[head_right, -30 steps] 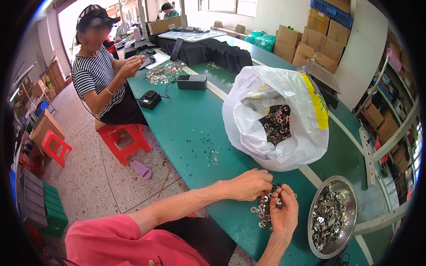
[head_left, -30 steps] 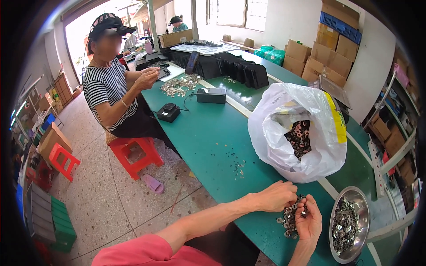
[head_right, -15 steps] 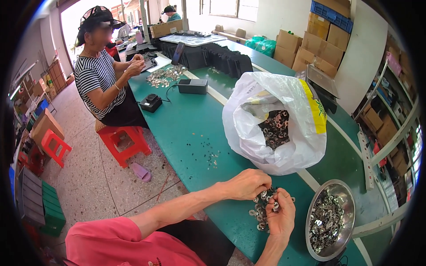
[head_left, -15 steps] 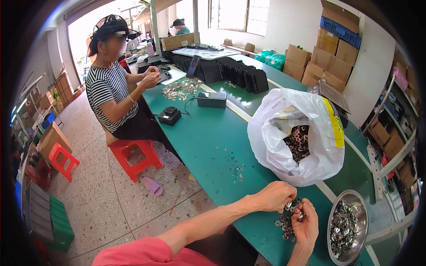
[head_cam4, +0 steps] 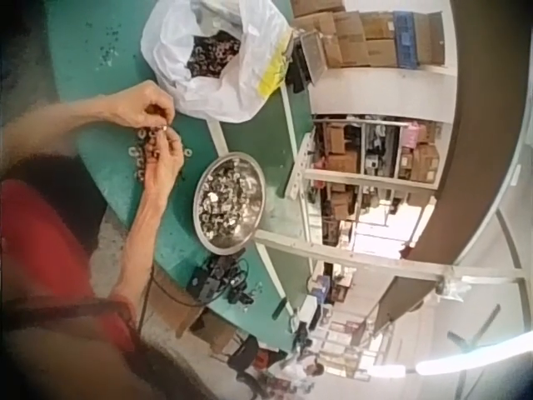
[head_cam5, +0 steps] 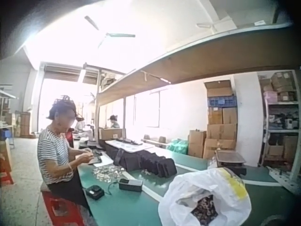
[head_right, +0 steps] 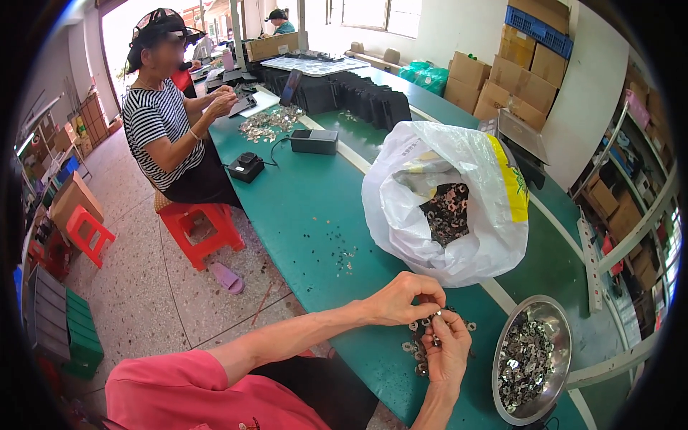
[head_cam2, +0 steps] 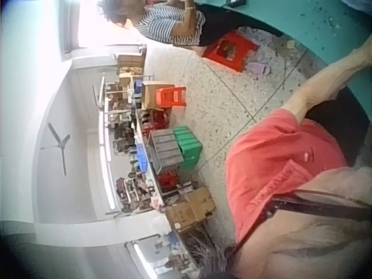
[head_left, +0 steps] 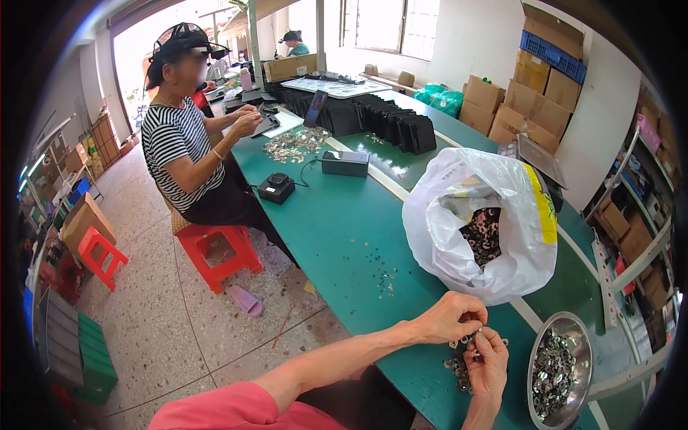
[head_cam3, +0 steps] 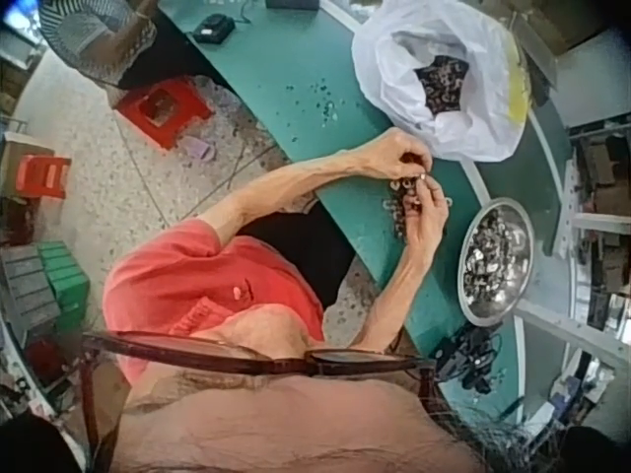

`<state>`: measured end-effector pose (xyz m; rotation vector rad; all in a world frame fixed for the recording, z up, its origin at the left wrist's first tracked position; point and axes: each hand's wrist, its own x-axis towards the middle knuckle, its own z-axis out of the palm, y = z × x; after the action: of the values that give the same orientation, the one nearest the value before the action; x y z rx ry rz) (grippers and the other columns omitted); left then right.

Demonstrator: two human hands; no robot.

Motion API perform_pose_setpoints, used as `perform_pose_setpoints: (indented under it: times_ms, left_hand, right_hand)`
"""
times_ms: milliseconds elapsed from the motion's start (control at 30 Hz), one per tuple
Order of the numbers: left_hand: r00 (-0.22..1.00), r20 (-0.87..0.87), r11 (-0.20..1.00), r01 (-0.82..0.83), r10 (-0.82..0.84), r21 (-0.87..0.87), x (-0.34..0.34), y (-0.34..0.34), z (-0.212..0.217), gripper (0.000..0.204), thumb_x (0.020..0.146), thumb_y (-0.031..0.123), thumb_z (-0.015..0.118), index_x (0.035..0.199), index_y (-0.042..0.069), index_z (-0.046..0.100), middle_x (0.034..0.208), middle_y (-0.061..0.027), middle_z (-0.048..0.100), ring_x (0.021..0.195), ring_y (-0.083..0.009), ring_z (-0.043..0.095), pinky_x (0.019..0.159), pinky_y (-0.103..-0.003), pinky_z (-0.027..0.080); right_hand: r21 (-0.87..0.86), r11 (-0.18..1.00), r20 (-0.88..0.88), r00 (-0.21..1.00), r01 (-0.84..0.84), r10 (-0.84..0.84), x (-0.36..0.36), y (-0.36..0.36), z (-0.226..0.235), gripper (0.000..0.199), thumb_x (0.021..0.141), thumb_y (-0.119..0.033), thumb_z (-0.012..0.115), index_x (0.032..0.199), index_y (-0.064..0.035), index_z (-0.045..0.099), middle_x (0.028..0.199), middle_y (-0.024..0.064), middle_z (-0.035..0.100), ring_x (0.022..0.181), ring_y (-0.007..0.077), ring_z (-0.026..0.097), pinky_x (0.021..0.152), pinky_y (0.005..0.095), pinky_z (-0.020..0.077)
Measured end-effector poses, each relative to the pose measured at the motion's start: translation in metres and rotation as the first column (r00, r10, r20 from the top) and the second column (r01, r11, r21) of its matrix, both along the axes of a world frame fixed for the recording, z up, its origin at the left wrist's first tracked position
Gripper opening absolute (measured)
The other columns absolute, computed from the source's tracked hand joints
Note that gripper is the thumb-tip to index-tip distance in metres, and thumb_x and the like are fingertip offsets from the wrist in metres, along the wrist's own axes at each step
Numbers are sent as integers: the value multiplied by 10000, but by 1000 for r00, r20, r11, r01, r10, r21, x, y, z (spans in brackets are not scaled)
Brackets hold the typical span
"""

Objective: The person picks up small washers by hand and places them onto metal bolts or screws.

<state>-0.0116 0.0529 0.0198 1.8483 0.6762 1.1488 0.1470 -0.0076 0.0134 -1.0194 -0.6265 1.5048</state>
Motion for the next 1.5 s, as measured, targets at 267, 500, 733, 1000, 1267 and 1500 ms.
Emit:
perform_pose_setpoints:
  times_ms: [267,500,733,1000,1267,1500]
  left_hand:
    - [984,46,979,176,-172,-100,-1,2,0,193,778,82,622,929,-35,645,816,-80,598,726,-139,577,680,-288,485]
    - [979,38,971,201,-198,-128,-3,5,-2,194,784,68,613,949,-27,652,833,-74,597,748,-137,574,686,-284,481]
    - [969,70,956,244,-236,-161,-2,5,-3,183,800,54,622,963,-21,657,859,-64,607,775,-129,573,699,-275,472]
    - [983,52,983,179,-177,-31,-2,3,-1,199,773,12,624,967,-13,660,811,-70,583,752,-159,580,688,-283,471]
    - [978,85,981,195,-192,-26,0,4,-2,201,769,3,627,966,-2,668,805,-73,590,749,-176,584,678,-302,466]
    - [983,107,989,148,-148,2,0,2,-3,188,774,1,622,956,-7,668,817,-79,595,757,-182,584,681,-307,469]
  right_hand:
    - [6,1000,-65,998,-20,20,6,0,-1,105,878,-67,620,968,-20,591,820,32,585,700,102,542,561,194,443]
    - [16,998,-152,987,-53,54,10,3,-7,130,884,-70,613,998,-14,584,837,48,594,698,112,548,557,199,459]
    - [17,998,-249,966,-59,61,11,3,-9,171,897,-73,595,1053,-3,581,864,57,594,703,123,551,566,203,472]
    - [6,998,-284,956,-70,69,6,1,-2,177,902,-101,599,1045,-1,571,865,59,590,715,129,549,571,199,476]
    - [11,997,-283,956,-81,81,8,3,-3,145,907,-129,606,1007,-28,577,855,54,588,701,117,553,569,188,488]
    - [-4,997,-303,950,-74,70,8,4,-6,186,908,-117,599,1050,-6,552,839,51,575,691,107,536,560,181,464]
